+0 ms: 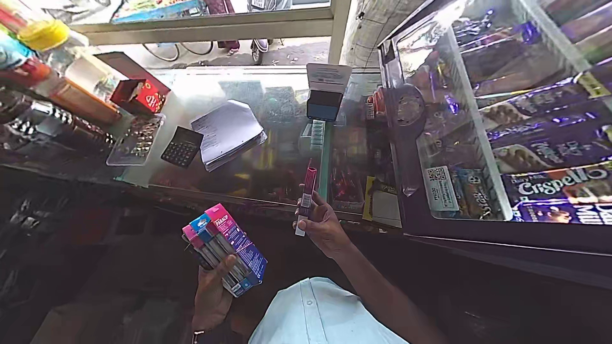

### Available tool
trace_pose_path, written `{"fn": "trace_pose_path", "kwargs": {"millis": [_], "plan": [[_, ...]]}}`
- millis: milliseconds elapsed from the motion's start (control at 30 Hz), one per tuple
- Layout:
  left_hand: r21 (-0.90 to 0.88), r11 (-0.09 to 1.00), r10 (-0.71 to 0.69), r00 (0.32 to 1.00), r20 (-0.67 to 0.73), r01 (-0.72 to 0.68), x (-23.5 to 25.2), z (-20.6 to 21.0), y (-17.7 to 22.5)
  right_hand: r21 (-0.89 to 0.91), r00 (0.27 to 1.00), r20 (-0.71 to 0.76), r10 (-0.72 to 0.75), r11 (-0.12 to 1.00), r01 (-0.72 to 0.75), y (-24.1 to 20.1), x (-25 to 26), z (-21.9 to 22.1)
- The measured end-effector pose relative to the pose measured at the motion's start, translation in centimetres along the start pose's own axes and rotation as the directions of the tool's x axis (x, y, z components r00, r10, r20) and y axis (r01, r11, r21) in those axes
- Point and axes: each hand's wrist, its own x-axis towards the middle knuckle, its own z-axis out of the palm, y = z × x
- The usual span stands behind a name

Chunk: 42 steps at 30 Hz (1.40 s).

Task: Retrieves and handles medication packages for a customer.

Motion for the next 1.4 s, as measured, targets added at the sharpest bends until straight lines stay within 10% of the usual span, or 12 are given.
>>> {"fn": "trace_pose_path", "kwargs": {"millis": [533, 700, 933, 1400], "plan": [[0.019, 0.997, 0.069, 0.994, 0.081, -0.07, 4.7, -5.4, 5.4, 0.454, 0.992, 0.114, -0.06, 0.891, 0.001, 6.9, 3.5, 4.6], [0.048, 0.998, 0.024, 0.995, 0.094, -0.029, 5.0, -7.4, 5.5, 0.044, 0.999, -0.022, 0.043, 0.998, -0.042, 4.8, 4.7, 6.1], [0.009, 1.0, 0.02, 0.99, 0.143, -0.022, 5.6, -9.5, 5.0, -0.479, 0.931, 0.101, 0.35, 0.838, -0.263, -4.4, 9.1, 5.6], [-0.042, 0.998, 0.055, 0.992, 0.111, -0.05, 5.5, -7.0, 4.9, -0.6, 0.878, 0.194, 0.439, 0.761, -0.248, -8.3, 14.3, 4.0]]}}
